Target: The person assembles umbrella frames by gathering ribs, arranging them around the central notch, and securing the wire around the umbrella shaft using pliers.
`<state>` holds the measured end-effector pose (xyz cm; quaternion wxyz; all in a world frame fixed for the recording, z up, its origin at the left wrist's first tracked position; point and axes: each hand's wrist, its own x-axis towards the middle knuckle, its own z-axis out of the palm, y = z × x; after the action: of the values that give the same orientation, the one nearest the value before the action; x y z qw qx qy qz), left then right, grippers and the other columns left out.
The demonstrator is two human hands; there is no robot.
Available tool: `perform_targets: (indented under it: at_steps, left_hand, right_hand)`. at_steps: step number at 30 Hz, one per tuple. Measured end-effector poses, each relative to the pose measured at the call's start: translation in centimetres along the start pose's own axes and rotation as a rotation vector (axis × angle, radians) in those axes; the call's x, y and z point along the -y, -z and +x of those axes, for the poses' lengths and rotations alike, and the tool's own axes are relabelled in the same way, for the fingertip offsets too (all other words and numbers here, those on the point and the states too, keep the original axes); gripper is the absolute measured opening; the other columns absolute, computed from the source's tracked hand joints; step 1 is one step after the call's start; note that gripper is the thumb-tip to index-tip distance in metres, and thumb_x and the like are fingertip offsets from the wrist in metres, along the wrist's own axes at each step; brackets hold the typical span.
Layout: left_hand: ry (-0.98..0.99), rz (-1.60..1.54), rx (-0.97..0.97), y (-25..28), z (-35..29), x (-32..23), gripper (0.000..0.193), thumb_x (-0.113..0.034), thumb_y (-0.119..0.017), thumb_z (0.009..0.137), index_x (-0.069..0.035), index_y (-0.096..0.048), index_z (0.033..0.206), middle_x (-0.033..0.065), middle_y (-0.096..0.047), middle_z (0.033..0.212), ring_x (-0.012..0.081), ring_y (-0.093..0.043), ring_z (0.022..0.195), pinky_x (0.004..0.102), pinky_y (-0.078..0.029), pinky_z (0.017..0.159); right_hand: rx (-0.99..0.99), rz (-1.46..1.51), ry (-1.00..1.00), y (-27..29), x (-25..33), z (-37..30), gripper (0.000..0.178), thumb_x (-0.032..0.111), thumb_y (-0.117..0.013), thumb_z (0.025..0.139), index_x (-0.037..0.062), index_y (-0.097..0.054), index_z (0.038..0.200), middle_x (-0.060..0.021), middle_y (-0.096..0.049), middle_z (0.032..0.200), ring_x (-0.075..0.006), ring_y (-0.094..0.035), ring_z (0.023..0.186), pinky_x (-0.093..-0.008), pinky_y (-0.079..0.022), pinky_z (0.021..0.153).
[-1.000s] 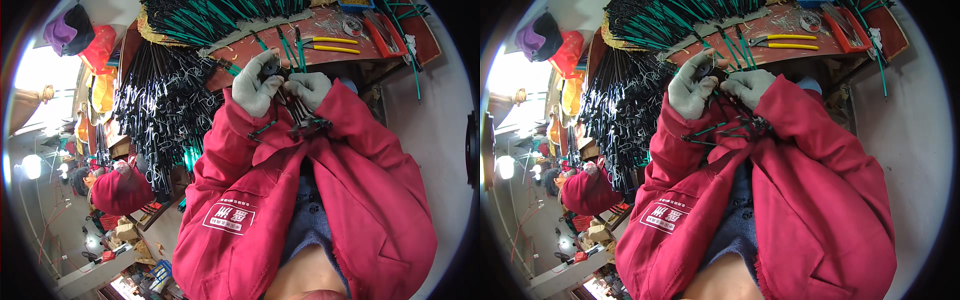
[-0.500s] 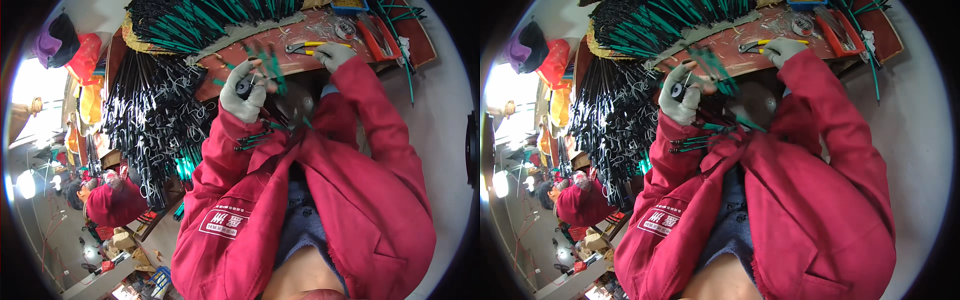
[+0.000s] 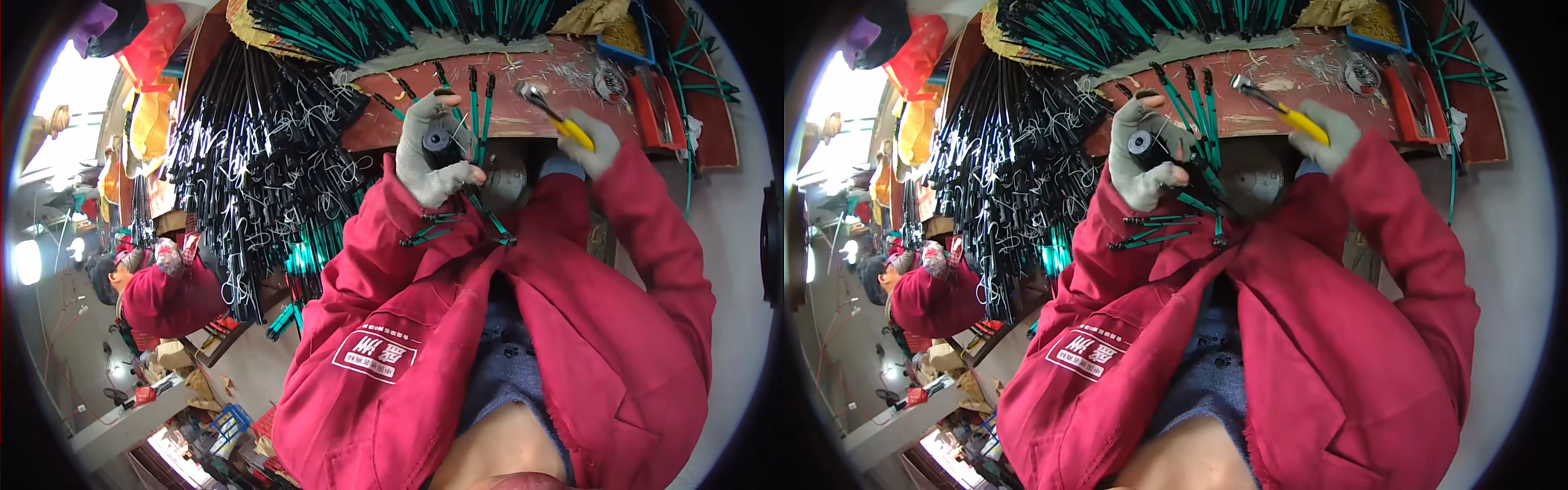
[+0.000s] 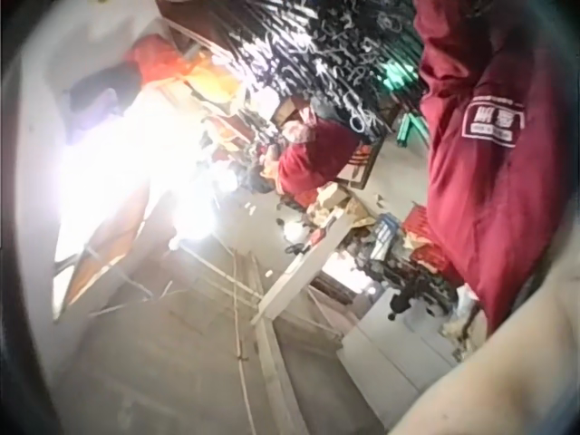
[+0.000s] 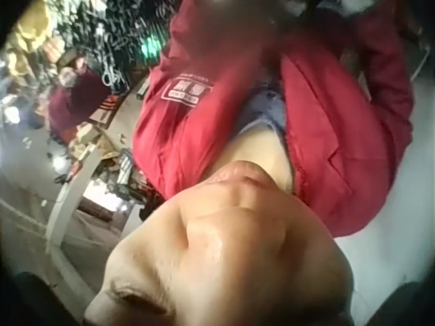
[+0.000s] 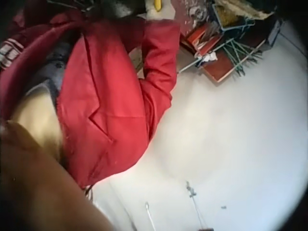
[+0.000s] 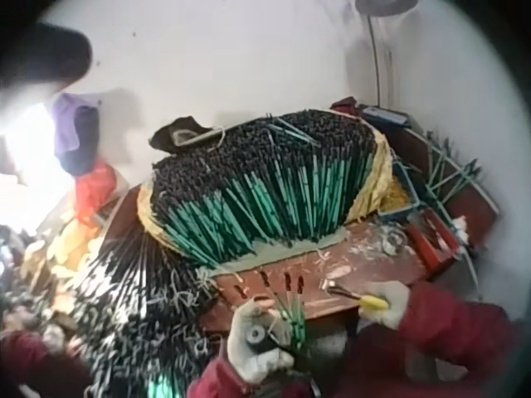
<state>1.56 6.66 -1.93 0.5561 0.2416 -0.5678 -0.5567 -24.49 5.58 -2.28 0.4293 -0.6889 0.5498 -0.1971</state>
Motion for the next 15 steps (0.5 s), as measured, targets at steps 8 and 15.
perform_targets:
  at_steps: [8,15]
  left_hand:
    - [0.059,-0.027,-0.018,0.3,-0.7,0.5,0.044,0.007,-0.064,0.067,-0.005,-0.037,0.1,0.0082,-0.048,0.093,0.0116,-0.051,0.079,0.0243,-0.046,0.064]
    - [0.216,0.024,-0.028,1.1,-0.6,-0.3,0.047,-0.012,-0.067,0.072,-0.004,-0.035,0.104,0.013,-0.048,0.105,0.0184,-0.052,0.092,0.0306,-0.044,0.081]
  right_hand:
    - [-0.052,0.623,0.233,-5.5,6.7,-0.6,0.023,-0.004,-0.053,0.075,0.0043,-0.056,0.096,-0.0048,-0.053,0.08,-0.0108,-0.052,0.074,-0.0235,-0.042,0.067]
    - [-0.131,0.398,0.534,-8.7,7.9,0.6,0.032,-0.003,-0.053,0.075,0.0042,-0.053,0.106,-0.0039,-0.054,0.089,-0.0117,-0.053,0.08,-0.0239,-0.042,0.071]
